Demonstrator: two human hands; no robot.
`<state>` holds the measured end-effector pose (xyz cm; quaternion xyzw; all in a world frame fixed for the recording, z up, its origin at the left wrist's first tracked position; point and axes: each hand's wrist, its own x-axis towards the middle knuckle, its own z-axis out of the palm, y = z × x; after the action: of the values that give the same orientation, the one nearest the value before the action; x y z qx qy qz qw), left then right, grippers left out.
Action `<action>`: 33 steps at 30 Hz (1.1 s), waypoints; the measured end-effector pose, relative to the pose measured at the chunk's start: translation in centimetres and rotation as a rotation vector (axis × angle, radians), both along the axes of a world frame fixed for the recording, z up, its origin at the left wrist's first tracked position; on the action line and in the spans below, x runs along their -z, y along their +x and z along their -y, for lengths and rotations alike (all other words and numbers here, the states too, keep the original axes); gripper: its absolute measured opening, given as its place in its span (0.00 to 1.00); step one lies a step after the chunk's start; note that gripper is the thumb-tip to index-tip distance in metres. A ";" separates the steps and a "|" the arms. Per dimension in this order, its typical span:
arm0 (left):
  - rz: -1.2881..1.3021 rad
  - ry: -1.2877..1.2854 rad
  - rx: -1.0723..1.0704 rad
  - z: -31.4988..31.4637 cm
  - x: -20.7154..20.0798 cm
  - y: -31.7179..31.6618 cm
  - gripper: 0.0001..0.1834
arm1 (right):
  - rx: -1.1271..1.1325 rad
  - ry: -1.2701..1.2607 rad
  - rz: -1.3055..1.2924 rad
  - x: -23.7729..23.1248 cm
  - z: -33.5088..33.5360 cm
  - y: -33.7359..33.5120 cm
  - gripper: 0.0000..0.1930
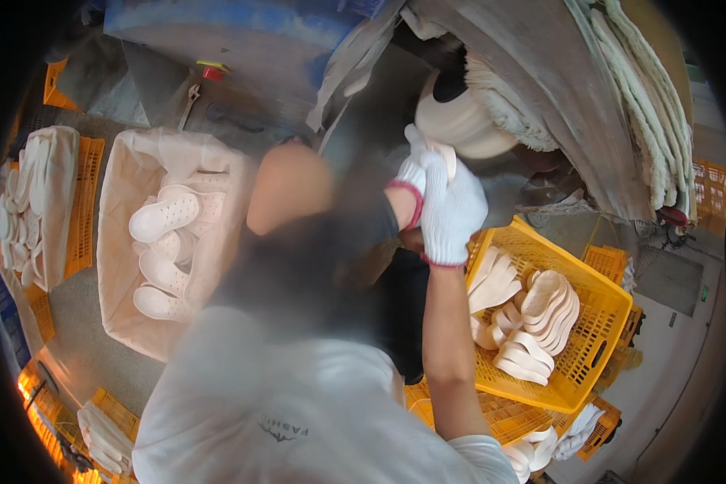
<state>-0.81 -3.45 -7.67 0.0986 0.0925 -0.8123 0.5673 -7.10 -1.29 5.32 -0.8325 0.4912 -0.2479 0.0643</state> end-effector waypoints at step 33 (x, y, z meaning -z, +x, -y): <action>2.333 -0.280 -0.050 -3.5 -6.8 2.0 0.12 | 0.034 0.539 0.357 -4.0 -9.0 -4.4 0.18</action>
<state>1.16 0.07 -0.91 0.7180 -0.5713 -0.2218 0.3301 -11.55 7.66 9.33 -0.7206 0.5339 -0.2522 0.3635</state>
